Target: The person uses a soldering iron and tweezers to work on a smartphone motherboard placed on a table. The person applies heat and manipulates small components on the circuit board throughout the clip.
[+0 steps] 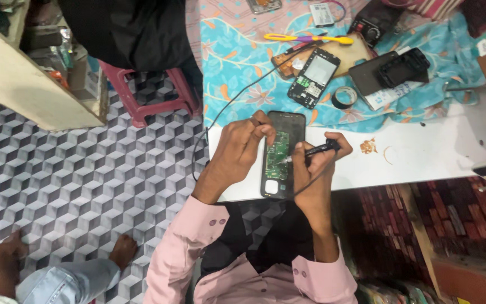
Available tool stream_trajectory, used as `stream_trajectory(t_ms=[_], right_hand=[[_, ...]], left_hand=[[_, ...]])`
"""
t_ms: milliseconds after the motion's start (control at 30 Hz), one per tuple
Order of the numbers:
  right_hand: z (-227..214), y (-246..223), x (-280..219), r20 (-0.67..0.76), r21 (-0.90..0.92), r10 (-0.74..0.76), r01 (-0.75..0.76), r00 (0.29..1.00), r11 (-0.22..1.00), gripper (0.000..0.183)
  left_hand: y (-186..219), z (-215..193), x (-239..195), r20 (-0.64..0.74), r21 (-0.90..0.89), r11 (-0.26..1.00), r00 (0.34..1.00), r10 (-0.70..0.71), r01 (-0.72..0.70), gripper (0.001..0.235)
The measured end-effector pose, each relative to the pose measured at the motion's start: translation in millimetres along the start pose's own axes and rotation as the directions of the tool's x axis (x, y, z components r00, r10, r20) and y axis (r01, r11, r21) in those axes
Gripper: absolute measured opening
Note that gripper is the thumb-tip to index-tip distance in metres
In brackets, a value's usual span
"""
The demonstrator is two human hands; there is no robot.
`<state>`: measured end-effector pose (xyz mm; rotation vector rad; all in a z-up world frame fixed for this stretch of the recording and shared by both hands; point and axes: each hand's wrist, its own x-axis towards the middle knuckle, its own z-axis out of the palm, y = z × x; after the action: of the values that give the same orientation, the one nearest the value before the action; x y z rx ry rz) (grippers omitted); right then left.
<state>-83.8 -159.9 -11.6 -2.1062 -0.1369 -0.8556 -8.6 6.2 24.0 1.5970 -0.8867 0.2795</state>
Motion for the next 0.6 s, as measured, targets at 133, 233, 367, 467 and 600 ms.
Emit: stream_trajectory(t_ms=[133,233,367,467,600], right_hand=[[-1.9,-5.8,2.4,0.078,-0.161,0.013,0.0,0.997,0.987,0.024],[-2.4,-5.7,3.4,0.053,-0.101,0.017,-0.012,0.998,0.995,0.024],[-2.9,-3.8,1.9,0.065,-0.063,0.025,-0.021,0.998,0.998,0.026],[-1.3,-3.7,1.2,0.049,-0.056,-0.008,0.011,0.999,0.998,0.023],[-1.2,-4.1,2.5,0.027,0.031,0.083,-0.084,0.996,0.996,0.021]], left_hand=[[-1.3,-0.5,-2.5,-0.004,-0.029,0.999,1.0,0.026,-0.027,0.029],[-2.2,1.4,-2.5,-0.011,-0.034,0.999,1.0,0.021,-0.021,0.027],[-1.8,2.8,-3.3,-0.009,-0.013,1.0,1.0,0.017,-0.018,0.028],[-2.8,1.6,-2.7,-0.007,-0.008,1.0,1.0,0.016,-0.016,0.029],[-3.9,1.5,-3.2,0.001,0.0,1.0,1.0,0.004,-0.004,0.034]])
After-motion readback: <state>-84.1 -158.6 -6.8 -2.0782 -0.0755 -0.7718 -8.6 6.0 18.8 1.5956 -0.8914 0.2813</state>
